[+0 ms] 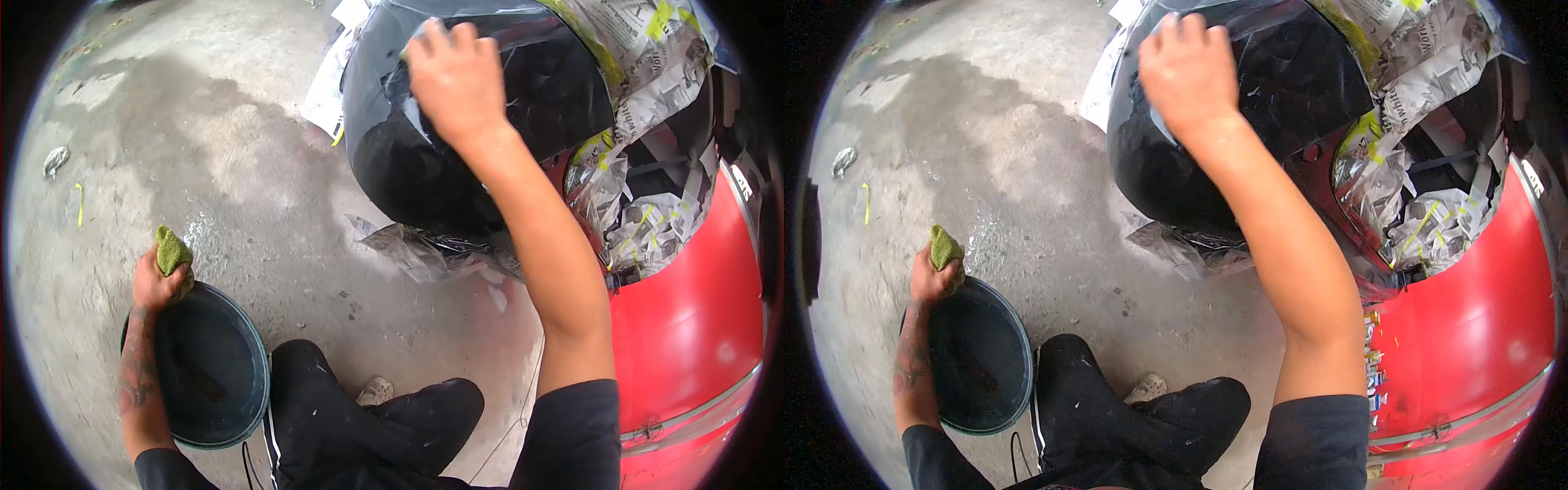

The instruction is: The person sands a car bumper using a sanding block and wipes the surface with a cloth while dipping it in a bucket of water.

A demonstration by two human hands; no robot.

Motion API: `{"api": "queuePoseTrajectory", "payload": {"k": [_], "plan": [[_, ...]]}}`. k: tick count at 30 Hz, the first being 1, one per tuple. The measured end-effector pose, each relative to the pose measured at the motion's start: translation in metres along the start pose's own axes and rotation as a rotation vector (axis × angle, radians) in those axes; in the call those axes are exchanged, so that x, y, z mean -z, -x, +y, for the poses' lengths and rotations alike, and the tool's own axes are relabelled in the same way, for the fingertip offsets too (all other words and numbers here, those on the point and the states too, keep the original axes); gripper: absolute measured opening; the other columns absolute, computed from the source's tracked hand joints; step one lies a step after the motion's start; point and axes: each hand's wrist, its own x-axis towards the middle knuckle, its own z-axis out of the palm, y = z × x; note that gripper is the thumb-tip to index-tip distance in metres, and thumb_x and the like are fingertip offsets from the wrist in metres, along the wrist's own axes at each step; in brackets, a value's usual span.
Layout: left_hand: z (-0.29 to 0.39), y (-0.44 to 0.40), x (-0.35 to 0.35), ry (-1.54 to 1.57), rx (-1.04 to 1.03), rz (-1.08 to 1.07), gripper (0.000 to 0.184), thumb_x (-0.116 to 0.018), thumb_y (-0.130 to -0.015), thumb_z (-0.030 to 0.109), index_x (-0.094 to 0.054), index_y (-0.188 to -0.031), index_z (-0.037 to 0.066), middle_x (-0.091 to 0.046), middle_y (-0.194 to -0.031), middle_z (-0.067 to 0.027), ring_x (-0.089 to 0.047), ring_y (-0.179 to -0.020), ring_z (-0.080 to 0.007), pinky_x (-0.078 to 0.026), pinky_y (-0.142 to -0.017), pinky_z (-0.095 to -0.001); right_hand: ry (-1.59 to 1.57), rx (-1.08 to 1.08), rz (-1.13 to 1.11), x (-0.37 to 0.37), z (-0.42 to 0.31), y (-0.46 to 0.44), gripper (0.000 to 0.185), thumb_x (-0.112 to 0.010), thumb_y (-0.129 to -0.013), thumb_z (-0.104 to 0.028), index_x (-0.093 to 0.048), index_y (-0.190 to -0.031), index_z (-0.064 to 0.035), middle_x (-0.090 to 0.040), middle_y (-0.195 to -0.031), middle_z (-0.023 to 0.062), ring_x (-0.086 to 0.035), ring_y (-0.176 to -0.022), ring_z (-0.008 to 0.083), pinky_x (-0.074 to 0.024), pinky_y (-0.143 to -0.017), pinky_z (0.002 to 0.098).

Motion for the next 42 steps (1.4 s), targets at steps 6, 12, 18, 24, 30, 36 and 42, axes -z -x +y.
{"api": "queuePoseTrajectory", "payload": {"k": [6,12,18,24,30,36,42], "plan": [[0.004,0.002,0.005,-0.006,0.054,-0.018,0.035,-0.078,-0.081,0.025,-0.070,-0.106,0.002,-0.077,-0.095,-0.0170,-0.077,-0.092,-0.0339,-0.058,-0.085,-0.0427,-0.007,-0.128,-0.089,0.009,0.018,-0.022,0.020,-0.075,-0.084,-0.021,-0.073,-0.101,-0.0114,-0.069,-0.114,0.0044,-0.062,-0.103,0.0285,-0.0483,-0.085,0.0452],[-0.008,0.002,0.004,-0.022,0.038,-0.007,0.038,-0.079,-0.083,0.029,-0.070,-0.109,0.003,-0.077,-0.097,-0.0163,-0.076,-0.093,-0.0351,-0.058,-0.086,-0.0436,-0.174,0.040,-0.211,-0.003,0.001,-0.011,0.023,-0.076,-0.084,-0.024,-0.073,-0.103,-0.0120,-0.070,-0.115,0.0039,-0.063,-0.106,0.0292,-0.0493,-0.086,0.0460],[-0.001,0.006,0.008,-0.015,-0.006,0.007,0.039,-0.079,-0.083,0.030,-0.070,-0.111,0.005,-0.078,-0.099,-0.0167,-0.076,-0.094,-0.0358,-0.058,-0.087,-0.0440,-0.689,0.047,-0.161,0.029,-0.001,0.053,0.035,-0.076,-0.086,-0.025,-0.072,-0.118,-0.0119,-0.069,-0.130,0.0050,-0.061,-0.114,0.0308,-0.0489,-0.091,0.0436],[0.000,0.001,0.002,-0.090,0.062,-0.009,0.039,-0.079,-0.082,0.029,-0.071,-0.112,0.005,-0.078,-0.100,-0.0174,-0.077,-0.096,-0.0362,-0.058,-0.087,-0.0443,-0.761,0.024,-0.219,0.065,0.004,0.080,0.039,-0.077,-0.084,-0.024,-0.072,-0.122,-0.0121,-0.068,-0.137,0.0051,-0.060,-0.115,0.0303,-0.0484,-0.093,0.0443],[0.001,0.007,0.005,-0.031,0.063,0.006,0.037,-0.078,-0.082,0.026,-0.071,-0.112,0.005,-0.078,-0.100,-0.0175,-0.076,-0.097,-0.0359,-0.058,-0.088,-0.0440,-0.461,0.089,-0.328,-0.003,-0.034,0.011,0.038,-0.078,-0.082,-0.026,-0.073,-0.118,-0.0123,-0.071,-0.125,0.0021,-0.061,-0.110,0.0275,-0.0488,-0.088,0.0453],[-0.003,0.005,0.008,-0.030,-0.011,0.016,0.035,-0.078,-0.083,0.022,-0.070,-0.111,0.001,-0.079,-0.099,-0.0170,-0.078,-0.095,-0.0312,-0.058,-0.087,-0.0414,-0.700,-0.151,-0.049,0.044,-0.021,0.080,0.043,-0.080,-0.080,-0.024,-0.074,-0.122,-0.0119,-0.070,-0.132,0.0036,-0.061,-0.110,0.0283,-0.0482,-0.092,0.0455],[0.006,0.007,0.005,0.044,0.005,0.017,0.032,-0.076,-0.086,0.018,-0.070,-0.112,0.000,-0.079,-0.099,-0.0142,-0.077,-0.093,-0.0255,-0.058,-0.087,-0.0391,-0.676,-0.666,-0.127,0.103,-0.006,0.231,0.047,-0.077,-0.085,-0.016,-0.071,-0.130,-0.0059,-0.064,-0.149,0.0083,-0.059,-0.119,0.0320,-0.0456,-0.106,0.0436]]}}
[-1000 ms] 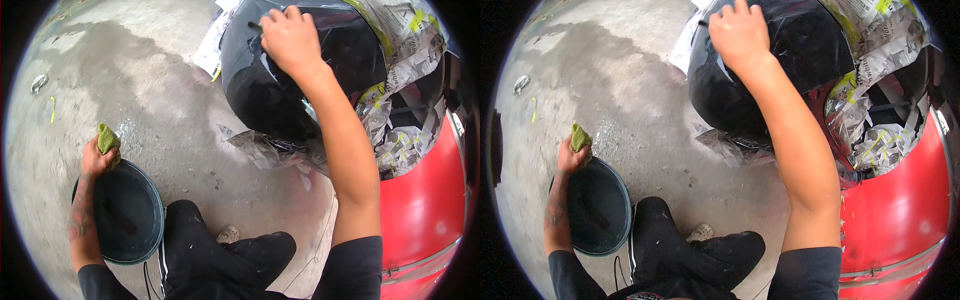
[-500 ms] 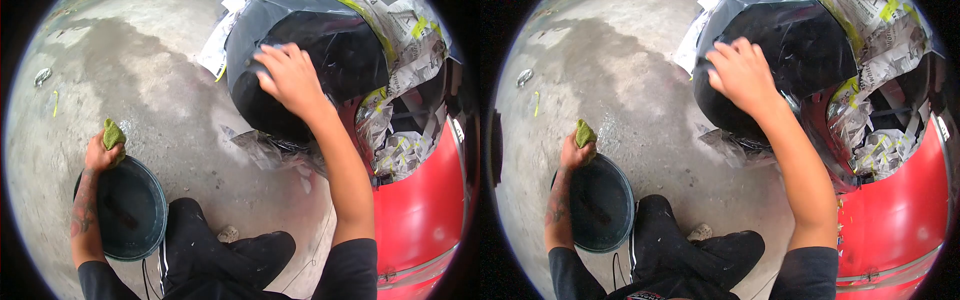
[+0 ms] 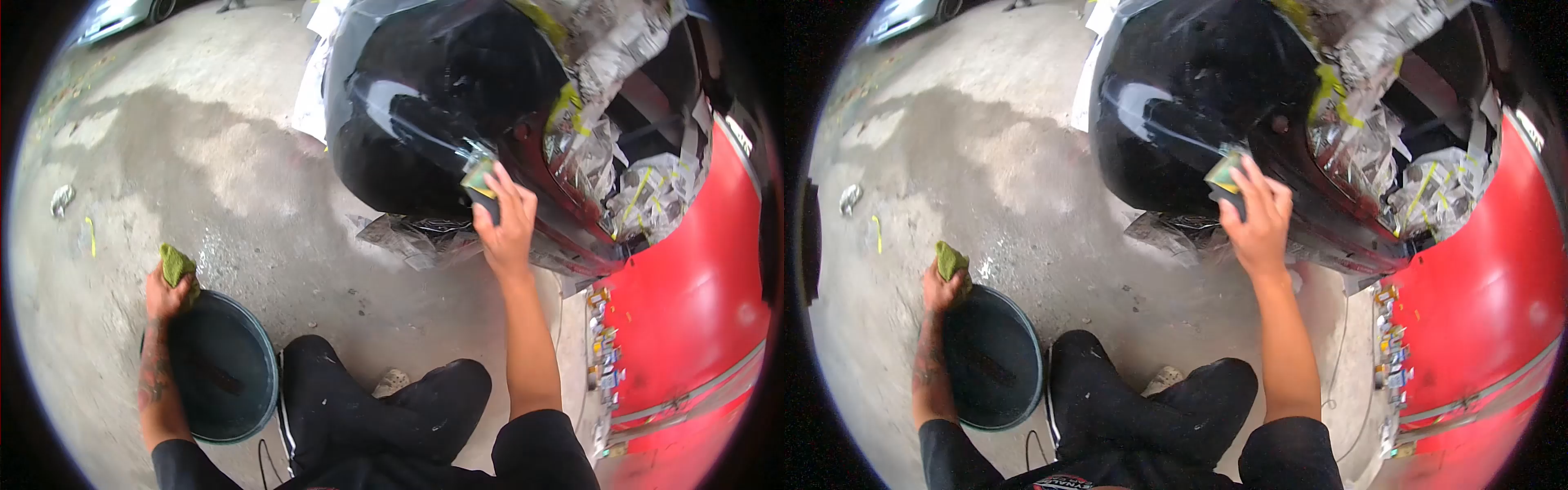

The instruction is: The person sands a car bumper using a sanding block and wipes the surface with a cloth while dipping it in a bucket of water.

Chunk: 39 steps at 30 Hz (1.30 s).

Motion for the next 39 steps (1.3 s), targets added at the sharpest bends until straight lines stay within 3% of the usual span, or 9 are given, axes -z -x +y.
{"api": "queuePoseTrajectory", "payload": {"k": [5,9,12,17,19,23,28,33,39], "plan": [[-0.019,-0.005,-0.007,0.038,0.004,-0.016,0.036,-0.077,-0.083,0.019,-0.070,-0.113,0.000,-0.078,-0.099,-0.0132,-0.075,-0.093,-0.0238,-0.058,-0.088,-0.0386,-0.145,-0.536,0.059,0.044,0.004,0.091,0.044,-0.068,-0.096,-0.017,-0.065,-0.136,-0.0004,-0.060,-0.150,0.0184,-0.057,-0.129,0.0381,-0.0429,-0.113,0.0458],[-0.023,-0.007,-0.010,0.000,0.027,0.036,0.037,-0.078,-0.083,0.019,-0.070,-0.114,0.000,-0.078,-0.099,-0.0121,-0.075,-0.094,-0.0236,-0.058,-0.088,-0.0389,-0.317,-0.480,0.075,0.026,-0.033,0.139,0.048,-0.073,-0.092,-0.020,-0.066,-0.136,-0.0025,-0.058,-0.150,0.0200,-0.055,-0.134,0.0398,-0.0453,-0.113,0.0494],[-0.049,-0.014,-0.008,0.021,0.016,0.100,0.054,-0.080,-0.085,0.020,-0.061,-0.132,-0.001,-0.074,-0.114,-0.0151,-0.071,-0.104,-0.0253,-0.055,-0.094,-0.0395,-0.469,-0.437,-0.054,-0.006,-0.048,0.174,0.049,-0.077,-0.091,-0.022,-0.066,-0.136,-0.0053,-0.060,-0.147,0.0191,-0.057,-0.131,0.0402,-0.0462,-0.111,0.0501],[-0.040,0.014,0.002,0.518,0.023,0.367,0.057,-0.073,-0.093,0.020,-0.052,-0.142,-0.002,-0.064,-0.126,-0.0147,-0.062,-0.111,-0.0249,-0.053,-0.096,-0.0410,-0.546,-0.444,-0.268,-0.023,-0.072,0.197,0.046,-0.076,-0.092,-0.025,-0.067,-0.135,-0.0115,-0.063,-0.142,0.0167,-0.059,-0.129,0.0381,-0.0469,-0.107,0.0509],[-0.029,0.053,-0.003,0.635,0.086,0.287,0.046,-0.071,-0.094,0.021,-0.059,-0.133,-0.001,-0.068,-0.117,-0.0131,-0.066,-0.100,-0.0239,-0.055,-0.088,-0.0396,-0.607,-0.467,-0.319,-0.020,-0.073,0.191,0.046,-0.075,-0.093,-0.025,-0.067,-0.136,-0.0123,-0.063,-0.143,0.0168,-0.059,-0.130,0.0373,-0.0470,-0.106,0.0516],[0.001,0.126,-0.019,0.275,0.261,-0.213,0.031,-0.076,-0.088,0.016,-0.069,-0.113,0.000,-0.073,-0.096,-0.0071,-0.070,-0.081,-0.0222,-0.059,-0.075,-0.0354,-0.609,-0.475,-0.505,-0.036,-0.077,0.198,0.047,-0.073,-0.095,-0.030,-0.066,-0.139,-0.0130,-0.061,-0.148,0.0154,-0.057,-0.134,0.0366,-0.0432,-0.112,0.0524],[-0.123,0.194,-0.057,-0.445,0.659,-0.778,0.024,-0.071,-0.087,0.010,-0.072,-0.110,0.003,-0.075,-0.099,-0.0049,-0.072,-0.093,-0.0173,-0.058,-0.090,-0.0372,-0.633,-0.355,-0.596,-0.054,-0.093,0.206,0.044,-0.070,-0.093,-0.029,-0.066,-0.135,-0.0160,-0.063,-0.140,0.0120,-0.059,-0.128,0.0358,-0.0439,-0.108,0.0546],[-0.128,0.218,-0.082,-0.394,0.795,-0.795,0.022,-0.070,-0.087,0.007,-0.073,-0.108,0.004,-0.073,-0.096,-0.0033,-0.069,-0.087,-0.0168,-0.057,-0.084,-0.0373,-0.642,-0.393,-0.678,-0.060,-0.100,0.213,0.044,-0.070,-0.093,-0.029,-0.066,-0.135,-0.0150,-0.062,-0.140,0.0148,-0.060,-0.129,0.0373,-0.0447,-0.107,0.0559],[-0.092,0.207,-0.089,-0.124,0.714,-0.590,0.020,-0.068,-0.086,0.004,-0.074,-0.105,0.007,-0.071,-0.092,-0.0014,-0.065,-0.079,-0.0162,-0.055,-0.076,-0.0373,-0.559,-0.541,-0.712,-0.075,-0.089,0.216,0.045,-0.069,-0.096,-0.033,-0.064,-0.136,-0.0131,-0.063,-0.137,0.0175,-0.060,-0.128,0.0395,-0.0471,-0.106,0.0555]]}}
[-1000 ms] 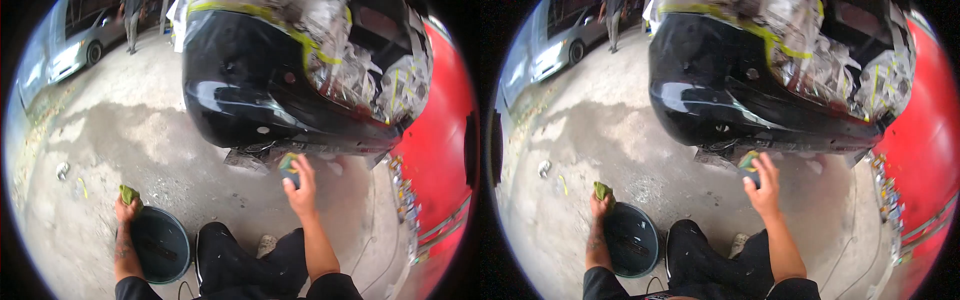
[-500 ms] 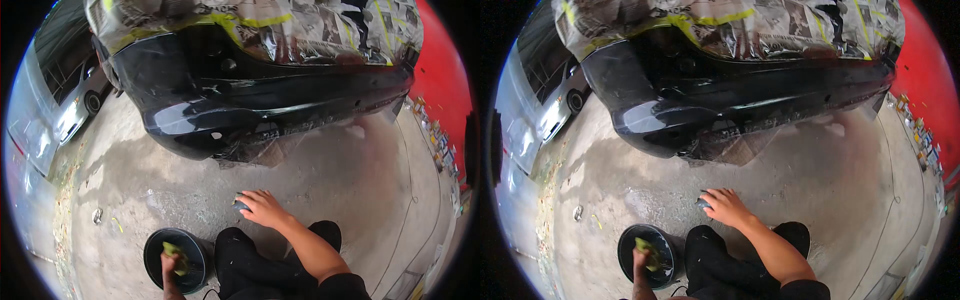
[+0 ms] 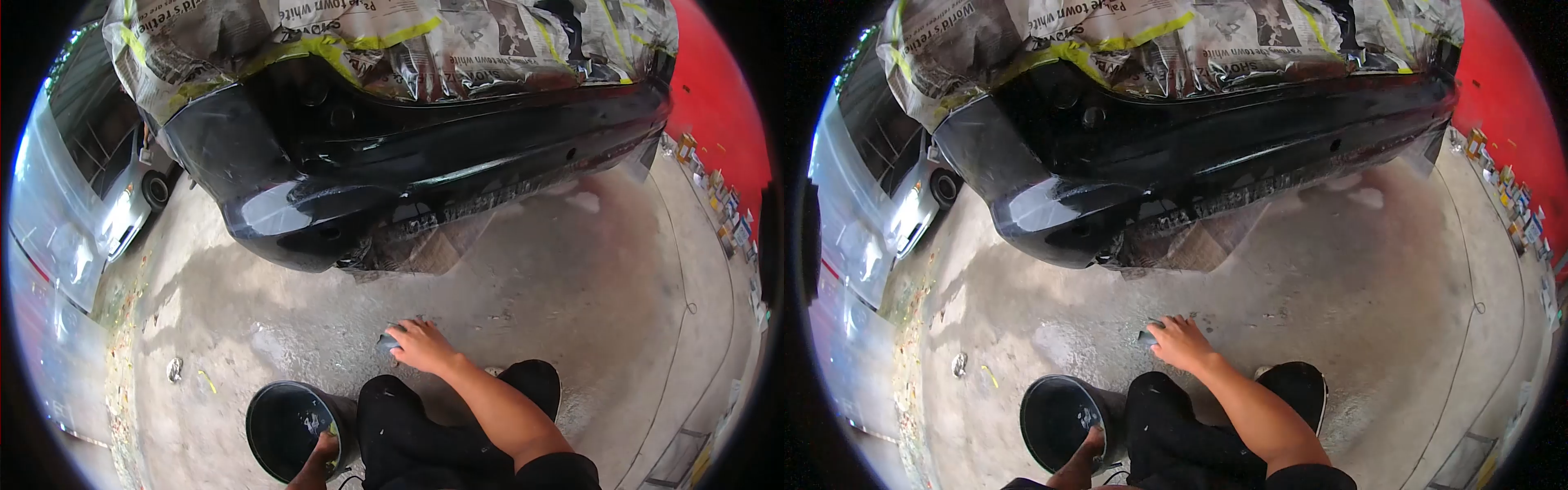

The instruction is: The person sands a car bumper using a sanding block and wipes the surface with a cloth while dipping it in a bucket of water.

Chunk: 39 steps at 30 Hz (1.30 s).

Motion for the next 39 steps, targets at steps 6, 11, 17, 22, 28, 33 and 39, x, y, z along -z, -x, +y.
{"api": "queuePoseTrajectory", "payload": {"k": [6,11,17,22,28,33,39], "plan": [[0.081,0.018,0.029,0.211,-0.438,0.259,0.027,-0.067,-0.080,0.009,-0.070,-0.106,0.003,-0.070,-0.093,-0.0020,-0.065,-0.082,-0.0164,-0.056,-0.076,-0.0352,-0.279,-0.102,0.031,-0.018,0.017,-0.009,0.050,-0.065,-0.101,-0.038,-0.060,-0.140,-0.0068,-0.065,-0.136,0.0209,-0.062,-0.126,0.0423,-0.0499,-0.105,0.0529],[0.214,0.035,0.051,0.353,-0.618,0.363,0.023,-0.068,-0.081,0.014,-0.076,-0.096,-0.002,-0.076,-0.088,-0.0095,-0.073,-0.078,-0.0206,-0.058,-0.072,-0.0359,-0.464,-0.299,0.001,-0.015,0.020,-0.015,0.057,-0.062,-0.103,-0.044,-0.057,-0.136,0.0021,-0.066,-0.132,0.0298,-0.062,-0.125,0.0483,-0.0494,-0.104,0.0537],[0.341,0.026,-0.010,0.419,-0.718,0.086,0.060,-0.062,-0.105,0.054,-0.074,-0.107,-0.004,-0.075,-0.093,-0.0111,-0.071,-0.083,-0.0178,-0.057,-0.075,-0.0357,-0.738,-0.473,0.085,-0.028,0.043,-0.029,0.067,-0.061,-0.105,-0.050,-0.054,-0.144,0.0044,-0.068,-0.134,0.0223,-0.066,-0.123,0.0331,-0.0510,-0.102,0.0410],[0.391,0.018,-0.103,0.024,-0.555,-0.084,0.060,-0.065,-0.100,0.055,-0.076,-0.113,-0.002,-0.078,-0.097,-0.0116,-0.073,-0.087,-0.0194,-0.058,-0.082,-0.0365,-0.717,-0.608,0.162,-0.029,0.064,-0.026,0.078,-0.059,-0.106,-0.050,-0.040,-0.158,0.0055,-0.055,-0.152,0.0265,-0.059,-0.134,0.0360,-0.0487,-0.107,0.0416],[0.380,-0.017,-0.170,-0.014,-0.762,-0.492,0.038,-0.069,-0.099,0.030,-0.067,-0.128,0.006,-0.073,-0.110,-0.0060,-0.067,-0.100,-0.0151,-0.054,-0.091,-0.0339,-0.356,-0.591,0.084,-0.030,0.090,-0.025,0.059,-0.064,-0.102,-0.042,-0.054,-0.142,0.0007,-0.062,-0.140,0.0300,-0.060,-0.130,0.0456,-0.0491,-0.106,0.0512],[0.391,-0.017,-0.152,-0.074,-0.589,-0.569,0.040,-0.074,-0.099,0.030,-0.064,-0.131,0.009,-0.072,-0.113,-0.0055,-0.066,-0.104,-0.0156,-0.053,-0.091,-0.0337,-0.038,-0.459,-0.045,-0.012,0.070,-0.023,0.059,-0.067,-0.099,-0.023,-0.046,-0.152,-0.0107,-0.066,-0.133,0.0241,-0.062,-0.125,0.0440,-0.0509,-0.104,0.0533],[0.402,-0.013,-0.137,0.270,-0.280,-0.531,0.062,-0.076,-0.096,0.054,-0.067,-0.127,0.002,-0.073,-0.113,-0.0108,-0.071,-0.099,-0.0200,-0.058,-0.086,-0.0368,-0.122,-0.303,-0.020,0.018,0.031,-0.028,0.092,-0.066,-0.092,-0.005,-0.019,-0.169,-0.0189,-0.063,-0.144,0.0204,-0.062,-0.127,0.0417,-0.0504,-0.105,0.0525]]}}
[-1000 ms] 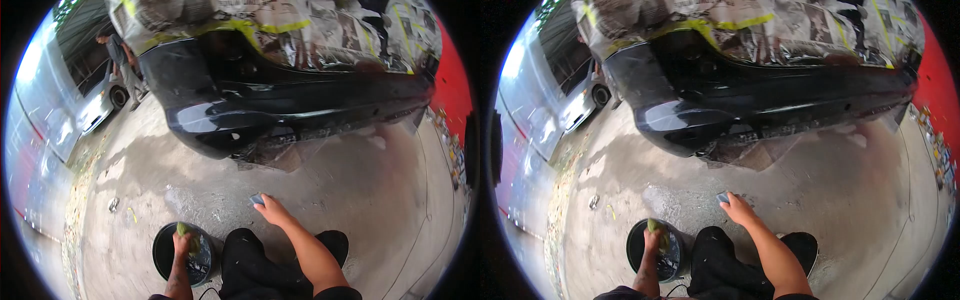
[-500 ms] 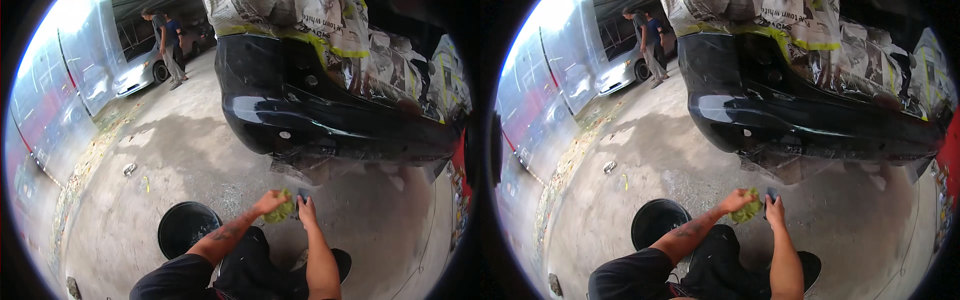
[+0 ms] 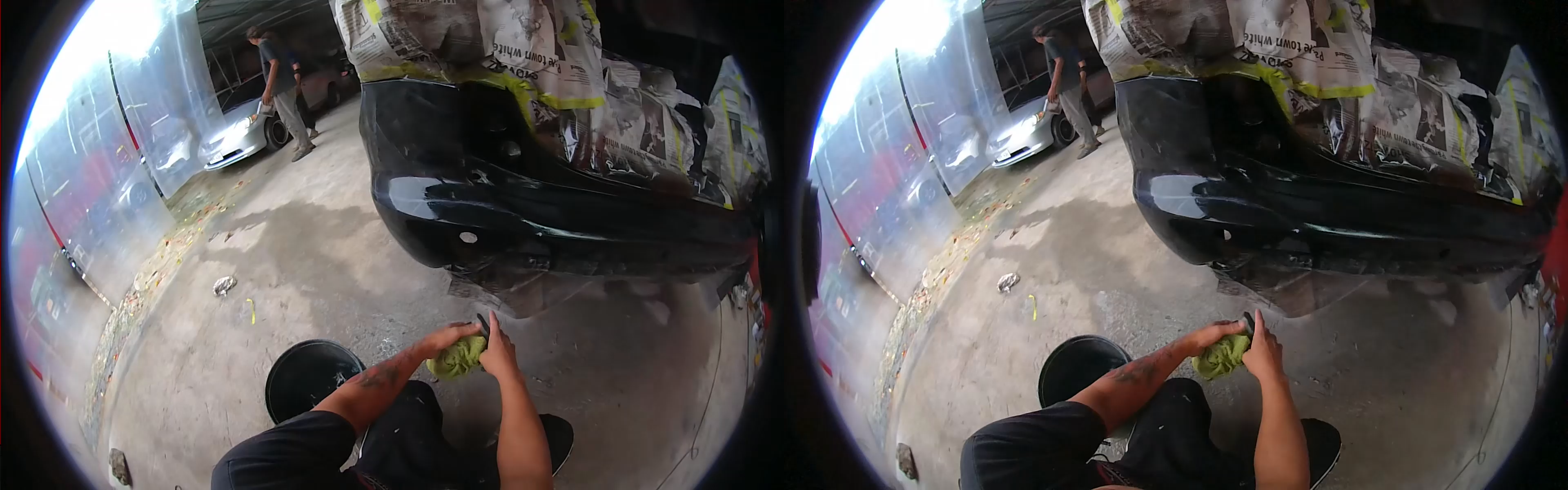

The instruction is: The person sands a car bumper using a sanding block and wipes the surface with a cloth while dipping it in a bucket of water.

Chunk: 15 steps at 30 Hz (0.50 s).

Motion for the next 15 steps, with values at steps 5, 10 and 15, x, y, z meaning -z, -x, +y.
{"api": "queuePoseTrajectory", "payload": {"k": [5,10,15], "plan": [[-0.014,-0.015,0.010,0.247,0.089,0.056,0.069,-0.075,-0.094,0.062,-0.072,-0.120,-0.002,-0.076,-0.106,-0.0138,-0.075,-0.093,-0.0231,-0.060,-0.081,-0.0394,-0.285,0.133,0.040,-0.007,0.001,-0.001,0.098,-0.061,-0.085,0.003,-0.017,-0.170,-0.0154,-0.061,-0.151,0.0166,-0.062,-0.131,0.0401,-0.0506,-0.106,0.0487],[-0.011,-0.020,-0.010,0.163,-0.078,0.284,0.058,-0.081,-0.093,0.046,-0.068,-0.120,-0.003,-0.075,-0.104,-0.0132,-0.075,-0.090,-0.0243,-0.061,-0.079,-0.0400,-0.464,0.103,0.053,0.005,-0.005,0.003,0.093,-0.057,-0.083,0.006,-0.021,-0.167,-0.0094,-0.065,-0.149,0.0140,-0.067,-0.126,0.0366,-0.0530,-0.103,0.0417],[0.001,-0.012,-0.033,0.158,-0.427,0.561,0.058,-0.083,-0.091,0.041,-0.065,-0.121,-0.005,-0.074,-0.102,-0.0122,-0.072,-0.092,-0.0195,-0.059,-0.083,-0.0350,-1.300,-0.001,0.098,-0.018,0.026,-0.012,0.073,-0.061,-0.100,-0.019,-0.029,-0.166,-0.0124,-0.053,-0.158,0.0116,-0.054,-0.136,0.0285,-0.0421,-0.114,0.0428]]}}
